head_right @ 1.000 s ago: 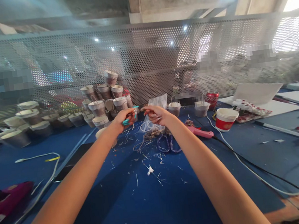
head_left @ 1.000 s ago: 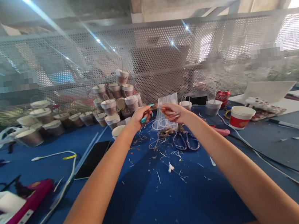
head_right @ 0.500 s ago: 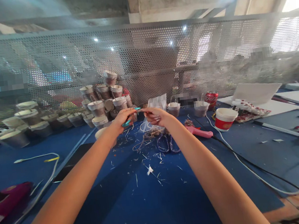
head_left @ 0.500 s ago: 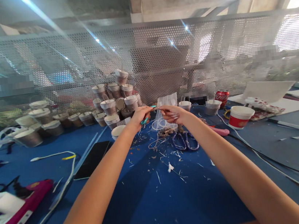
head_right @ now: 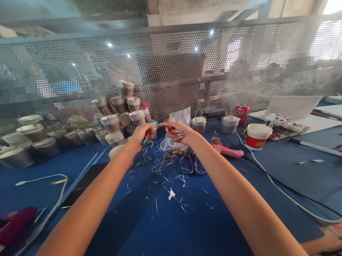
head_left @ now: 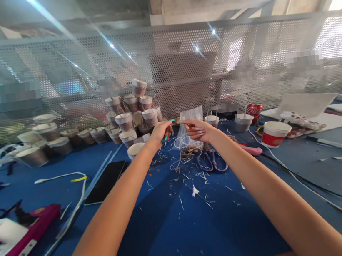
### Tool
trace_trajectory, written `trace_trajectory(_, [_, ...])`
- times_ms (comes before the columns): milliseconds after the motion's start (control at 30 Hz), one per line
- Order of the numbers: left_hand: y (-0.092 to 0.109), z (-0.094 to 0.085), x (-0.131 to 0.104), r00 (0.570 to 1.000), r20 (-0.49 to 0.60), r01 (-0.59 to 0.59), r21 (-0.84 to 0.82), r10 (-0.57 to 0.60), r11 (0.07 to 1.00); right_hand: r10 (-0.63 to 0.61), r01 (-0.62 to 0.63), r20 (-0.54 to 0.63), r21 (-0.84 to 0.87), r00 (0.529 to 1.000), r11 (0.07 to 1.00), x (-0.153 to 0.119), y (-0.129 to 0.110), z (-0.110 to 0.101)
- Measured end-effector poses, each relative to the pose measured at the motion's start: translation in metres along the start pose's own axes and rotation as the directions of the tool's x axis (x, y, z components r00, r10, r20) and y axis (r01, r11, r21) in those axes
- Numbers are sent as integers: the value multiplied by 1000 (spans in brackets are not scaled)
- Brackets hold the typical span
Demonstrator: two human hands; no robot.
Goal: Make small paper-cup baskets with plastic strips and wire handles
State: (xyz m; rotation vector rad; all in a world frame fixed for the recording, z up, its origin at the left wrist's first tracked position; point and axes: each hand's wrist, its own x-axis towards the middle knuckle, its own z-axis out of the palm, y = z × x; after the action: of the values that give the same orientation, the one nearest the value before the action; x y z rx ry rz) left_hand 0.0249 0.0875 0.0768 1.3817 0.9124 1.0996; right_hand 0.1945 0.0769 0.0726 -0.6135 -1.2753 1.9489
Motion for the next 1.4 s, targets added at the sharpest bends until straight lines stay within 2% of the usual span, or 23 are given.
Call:
trace_trajectory(333, [-4, -1, 4, 998, 42, 45, -254, -36, 966, -33, 32, 3, 100, 999, 995, 0, 1, 7])
trace_trajectory(667, [-5, -4, 2, 994, 92, 88, -411, -55, 907, -53, 58, -32, 180, 998, 982, 0, 3, 15])
trace_trajectory(1067, [-3, -4, 3, 995, 103, 65, -497, -16, 865, -125, 146, -113, 202, 986, 968, -1, 8, 23])
trace_trajectory(1400, [-3, -4, 3, 997, 82, 41, -534, 3, 844, -113, 135, -114, 208, 987, 969, 2, 10, 23])
